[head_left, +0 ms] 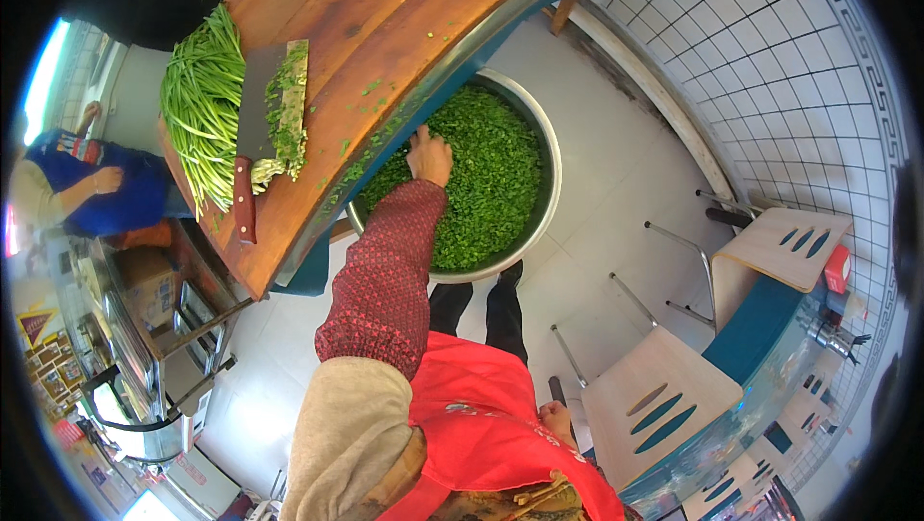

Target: The person moves a plastic basket outside and returns to a kitchen prep area. They then chop a large bundle of green onions on a wooden cutting board with a knife, collecting the chopped pieces into a metal bowl.

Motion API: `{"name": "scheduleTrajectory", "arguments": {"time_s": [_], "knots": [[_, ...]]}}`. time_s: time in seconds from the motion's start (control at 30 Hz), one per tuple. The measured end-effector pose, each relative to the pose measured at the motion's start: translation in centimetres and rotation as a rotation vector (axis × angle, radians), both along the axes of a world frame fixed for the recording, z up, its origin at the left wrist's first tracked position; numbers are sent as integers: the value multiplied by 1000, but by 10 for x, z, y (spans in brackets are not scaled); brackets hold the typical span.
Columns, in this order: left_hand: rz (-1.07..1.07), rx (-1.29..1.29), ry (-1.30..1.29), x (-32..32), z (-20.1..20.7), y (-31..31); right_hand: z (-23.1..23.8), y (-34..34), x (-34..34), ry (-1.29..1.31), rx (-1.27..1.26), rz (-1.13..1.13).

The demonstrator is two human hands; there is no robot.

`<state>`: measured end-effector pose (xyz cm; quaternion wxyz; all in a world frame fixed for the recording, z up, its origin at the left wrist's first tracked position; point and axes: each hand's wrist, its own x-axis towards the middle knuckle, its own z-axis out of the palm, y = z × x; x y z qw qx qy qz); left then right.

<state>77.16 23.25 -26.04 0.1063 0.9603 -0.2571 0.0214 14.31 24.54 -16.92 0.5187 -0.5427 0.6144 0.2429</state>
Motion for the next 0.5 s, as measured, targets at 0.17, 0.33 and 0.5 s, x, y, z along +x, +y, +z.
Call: {"name": "scheduleTrajectory", "arguments": {"time_s": [0.17,0.33,0.5], "knots": [[-59,-343,0,42,-45,-11,12,4,16,18,-4,-3],[30,-446,249,42,-50,-17,14,10,19,86,34,6],[-150,-465,423,-20,-5,9,18,11,29,0,2,-52]]}}
